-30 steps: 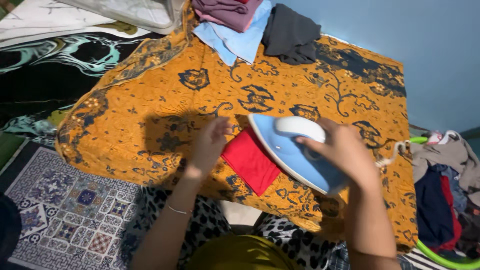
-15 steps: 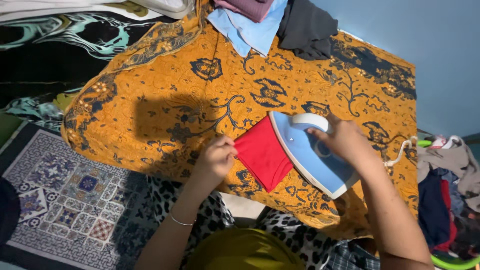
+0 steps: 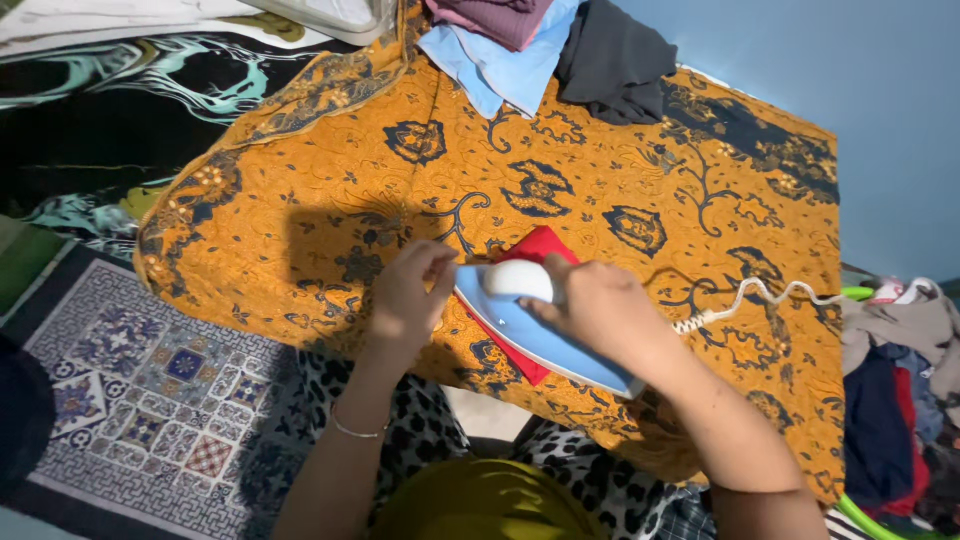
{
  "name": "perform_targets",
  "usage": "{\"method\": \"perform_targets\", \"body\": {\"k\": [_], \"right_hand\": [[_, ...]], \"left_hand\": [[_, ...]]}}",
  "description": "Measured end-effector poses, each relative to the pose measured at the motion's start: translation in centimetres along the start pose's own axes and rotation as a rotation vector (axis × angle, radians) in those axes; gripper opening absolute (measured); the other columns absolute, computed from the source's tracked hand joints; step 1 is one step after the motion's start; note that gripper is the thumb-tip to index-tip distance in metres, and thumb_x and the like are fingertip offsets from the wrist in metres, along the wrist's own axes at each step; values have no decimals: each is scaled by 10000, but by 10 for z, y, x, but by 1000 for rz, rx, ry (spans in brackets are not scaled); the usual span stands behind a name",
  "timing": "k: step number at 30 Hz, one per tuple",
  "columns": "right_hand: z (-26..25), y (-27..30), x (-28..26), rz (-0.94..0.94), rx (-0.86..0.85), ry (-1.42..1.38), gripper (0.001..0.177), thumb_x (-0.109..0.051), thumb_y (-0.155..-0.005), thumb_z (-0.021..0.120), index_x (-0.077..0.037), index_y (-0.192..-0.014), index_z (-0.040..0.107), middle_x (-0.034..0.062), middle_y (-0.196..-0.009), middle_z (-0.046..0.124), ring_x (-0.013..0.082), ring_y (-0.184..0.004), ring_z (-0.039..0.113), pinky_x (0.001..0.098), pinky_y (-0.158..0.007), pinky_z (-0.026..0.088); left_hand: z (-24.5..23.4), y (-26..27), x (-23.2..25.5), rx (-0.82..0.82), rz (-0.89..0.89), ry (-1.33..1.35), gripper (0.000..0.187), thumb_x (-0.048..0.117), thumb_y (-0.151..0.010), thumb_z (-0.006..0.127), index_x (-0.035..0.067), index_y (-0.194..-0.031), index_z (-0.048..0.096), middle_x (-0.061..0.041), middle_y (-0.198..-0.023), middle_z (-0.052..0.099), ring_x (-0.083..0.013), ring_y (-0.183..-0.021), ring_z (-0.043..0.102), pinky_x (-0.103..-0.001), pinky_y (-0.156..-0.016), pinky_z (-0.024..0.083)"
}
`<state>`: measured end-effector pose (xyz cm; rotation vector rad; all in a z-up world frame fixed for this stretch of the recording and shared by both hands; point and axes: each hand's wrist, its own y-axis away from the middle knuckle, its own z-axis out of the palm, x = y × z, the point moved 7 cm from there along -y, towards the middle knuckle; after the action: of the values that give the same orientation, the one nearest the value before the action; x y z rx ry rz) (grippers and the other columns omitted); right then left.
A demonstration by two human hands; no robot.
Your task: The person irons a dark gray t-shirt and a red t-shirt on a patterned tablecloth. They smooth the fabric, use a blue iron to press the garments, and fold them after ironing.
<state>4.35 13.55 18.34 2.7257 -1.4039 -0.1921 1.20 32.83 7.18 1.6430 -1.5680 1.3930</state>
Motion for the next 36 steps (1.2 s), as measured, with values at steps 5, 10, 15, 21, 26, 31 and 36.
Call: {"method": "perform_targets", "body": {"k": [5, 10, 15, 21, 26, 31, 36], "right_hand": [[15, 21, 8, -63, -146, 43, 545, -517, -868, 704, -102, -1215, 640, 194, -703, 709, 369, -697, 733, 491, -703, 584], [21, 62, 37, -249, -48, -93, 430, -343, -744, 760, -106, -1093, 677, 162, -798, 746, 373, -739, 734, 490, -675, 575], [54, 112, 161, 117, 61, -243, 452, -291, -675, 867, -132, -1081, 746, 107, -844, 784, 275, -771, 776, 385, -693, 590], [69, 197, 283, 159, 946, -731, 204, 75, -919, 698, 64, -1120, 667, 84, -1061, 696, 141, -951, 648, 256, -921, 512], [87, 194, 305, 128, 1255, -949, 275, 179, -925, 491, 89, -1135, 643, 86, -981, 638, 126, -813, 587, 228, -763, 464], [95, 169, 310, 108, 1417, -1071, 314, 179, -983, 484, 63, -1237, 630, 85, -1086, 662, 143, -904, 635, 263, -823, 525], [110, 138, 334, 156, 1553, -1098, 447, 197, -948, 470, 51, -1334, 642, 72, -1191, 653, 141, -1015, 638, 269, -923, 540]], "left_hand": [[51, -34, -31, -155, 48, 150, 283, 170, -878, 752, 0, -1098, 700, -153, -1054, 709, -286, -955, 716, -358, -847, 570], [127, -60, -31, -344, 87, -133, 461, 244, -764, 840, -4, -1130, 710, -206, -1113, 734, -351, -1024, 707, -403, -915, 531], [163, -70, -36, -631, -168, -232, 504, 303, -737, 873, -33, -1085, 729, -235, -1086, 747, -329, -1037, 715, -387, -924, 542], [167, -59, -10, -1004, -285, 477, 503, 150, -747, 837, -29, -1189, 678, -171, -1142, 750, -266, -1032, 717, -371, -881, 570], [110, -92, -31, -632, -564, 733, 502, 106, -826, 805, -50, -1257, 601, -197, -1139, 741, -305, -1003, 741, -421, -884, 622], [31, -151, -108, 170, -427, 1441, 490, 10, -930, 653, -27, -1393, 496, -192, -1355, 608, -361, -1233, 636, -551, -1064, 546], [13, -162, -213, 254, -173, 1564, 550, -62, -944, 550, 56, -1471, 445, -191, -1421, 563, -400, -1308, 574, -604, -1097, 488]]}}
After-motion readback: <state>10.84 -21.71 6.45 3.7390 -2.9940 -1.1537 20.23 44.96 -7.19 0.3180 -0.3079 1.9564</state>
